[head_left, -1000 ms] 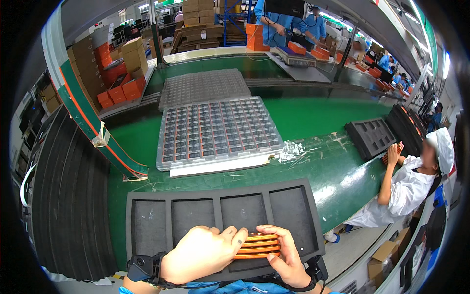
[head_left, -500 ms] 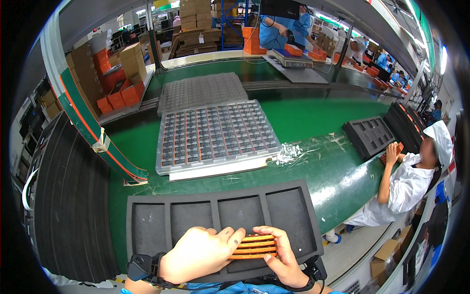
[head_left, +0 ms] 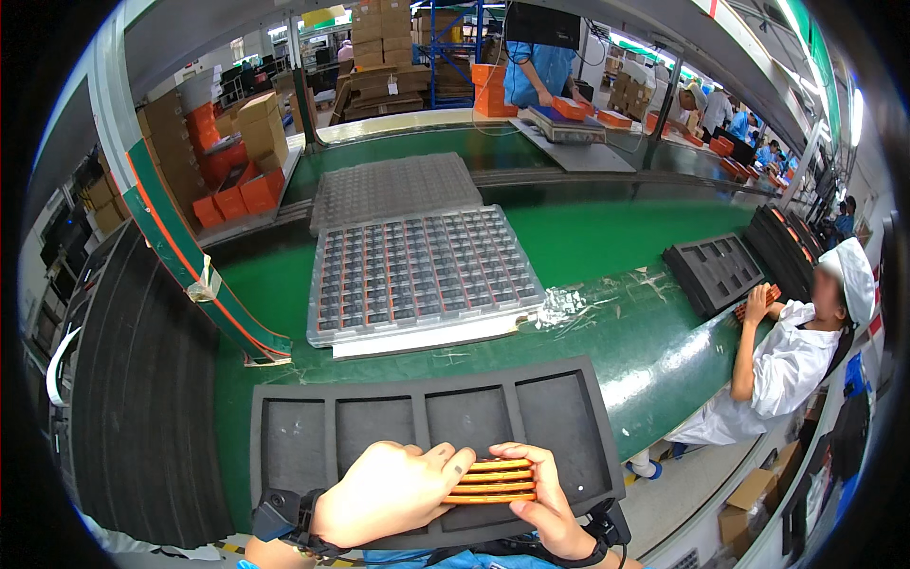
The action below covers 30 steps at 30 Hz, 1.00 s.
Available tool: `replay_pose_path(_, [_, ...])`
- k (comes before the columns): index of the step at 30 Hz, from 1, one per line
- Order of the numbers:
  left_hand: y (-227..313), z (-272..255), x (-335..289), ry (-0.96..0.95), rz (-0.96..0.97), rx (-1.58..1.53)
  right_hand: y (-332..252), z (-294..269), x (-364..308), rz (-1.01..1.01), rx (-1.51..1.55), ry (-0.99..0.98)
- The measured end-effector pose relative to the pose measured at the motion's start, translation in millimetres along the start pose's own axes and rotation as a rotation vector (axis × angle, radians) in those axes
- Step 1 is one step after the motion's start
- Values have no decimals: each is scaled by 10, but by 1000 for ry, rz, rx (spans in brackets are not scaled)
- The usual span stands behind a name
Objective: Picking up items from a tray and placing them into a protective foam slot for packaging.
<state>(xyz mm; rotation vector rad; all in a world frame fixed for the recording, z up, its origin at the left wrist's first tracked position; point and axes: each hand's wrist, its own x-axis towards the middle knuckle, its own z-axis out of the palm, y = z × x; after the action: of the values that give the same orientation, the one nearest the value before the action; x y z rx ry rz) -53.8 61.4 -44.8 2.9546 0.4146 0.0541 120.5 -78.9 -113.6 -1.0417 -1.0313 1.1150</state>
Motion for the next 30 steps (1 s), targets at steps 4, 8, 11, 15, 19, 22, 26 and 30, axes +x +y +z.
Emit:
replay_pose_path(4, [9,-4,5,10,1,-1,0,8,-3,36,25,23])
replay_pose_path(8, [-3,-18,50,72,-12,4,6,6,16,24,70,49])
replay_pose_path(11, [-85,-96,59,22,-14,-26,-24,78,6,-1,69,112])
replay_pose_path(15, [-355,-33,28,-46,-241,-264,90,46,-54,-100,4,258])
replay_pose_path(19, [-486,135,-67,128,-565,-1264,118,175,-28,-133,3,188])
replay_pose_path(22, [-328,134,-108,240,-644,-1590,-21,374,90,111,325,56])
replay_pose_path(26, [-23,225,-132,234,-732,-1867,66,697,166,58,498,87])
replay_pose_path(30, [131,420,-324,402,-719,-1848,54,633,53,160,514,82])
